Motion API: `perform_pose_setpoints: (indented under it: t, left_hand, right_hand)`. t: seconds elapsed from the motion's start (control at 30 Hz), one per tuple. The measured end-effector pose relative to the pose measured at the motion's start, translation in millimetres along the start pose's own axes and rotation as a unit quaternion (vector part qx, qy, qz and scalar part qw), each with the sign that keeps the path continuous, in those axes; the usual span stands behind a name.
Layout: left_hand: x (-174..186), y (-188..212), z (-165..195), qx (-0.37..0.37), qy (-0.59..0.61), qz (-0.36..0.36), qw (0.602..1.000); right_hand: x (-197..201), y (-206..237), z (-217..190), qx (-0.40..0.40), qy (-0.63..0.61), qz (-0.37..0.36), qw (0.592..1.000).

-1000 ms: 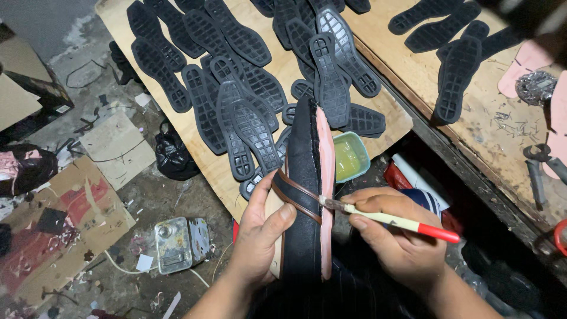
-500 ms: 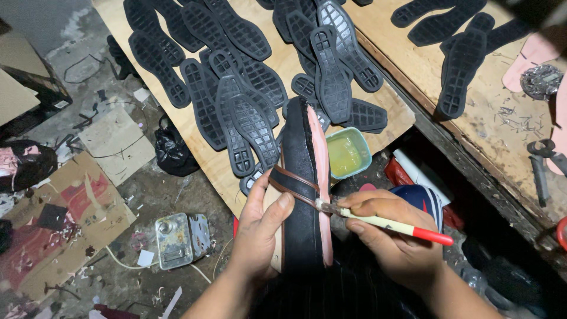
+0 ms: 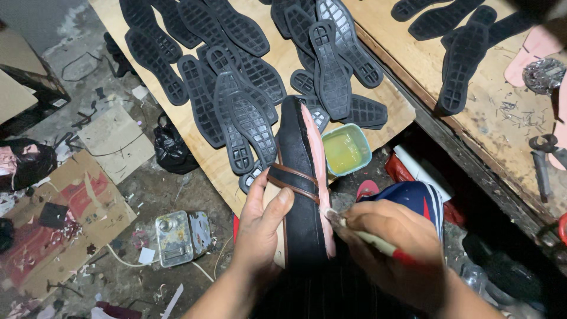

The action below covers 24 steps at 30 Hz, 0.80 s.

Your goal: The person holds a shoe in one hand and uses a brush to apply glue from a small container onto the edge of the shoe's sole, rotating the shoe to coat different sections of the sole edge. The person dips the brush back into the glue container and continues brushing along the sole perimeter.

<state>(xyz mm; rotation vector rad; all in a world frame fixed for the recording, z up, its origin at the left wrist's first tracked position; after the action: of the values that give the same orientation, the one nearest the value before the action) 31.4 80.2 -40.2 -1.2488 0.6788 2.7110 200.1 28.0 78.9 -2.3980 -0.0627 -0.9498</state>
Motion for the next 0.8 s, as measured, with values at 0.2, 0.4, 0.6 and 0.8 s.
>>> perform_pose_setpoints:
  t: [0.2,0.4,0.6,0.8]
  left_hand:
    - [-5.4,-2.2,9.2,-0.026,-0.065,-0.045,0.997]
    - [-6.2,0.5,9.4,-0.031,-0.079,-0.047,0.995]
    - [-7.5,0.7,10.6,-0.033,-0.066,-0.038,0.997]
    - [-7.9,1.7,11.1,-0.032,-0.064,-0.036,0.997]
  right_hand:
    - [-16.2,22.7,44.7,-0.150,-0.269,0.021,0.951]
    - [-18.3,28.2,52.3,-0.154,-0.312,0.030,0.937]
    - [-15.6,21.9,44.4,-0.127,-0.237,0.034,0.962]
    - [-9.4,20.2,33.2,-0.083,-0.140,0.075,0.984]
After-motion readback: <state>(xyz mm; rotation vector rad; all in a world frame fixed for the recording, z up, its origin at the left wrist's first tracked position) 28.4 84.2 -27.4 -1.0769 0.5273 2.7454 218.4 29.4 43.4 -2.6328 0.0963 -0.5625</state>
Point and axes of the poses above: each hand's wrist, its own y-axis away from the middle knuckle, its own x-axis out of the back of the hand, z = x × y, the point moved 8 cm from there along -y, towards the middle knuckle, and after that the axes turned 8 degrees about y, right-handed, at the moved point
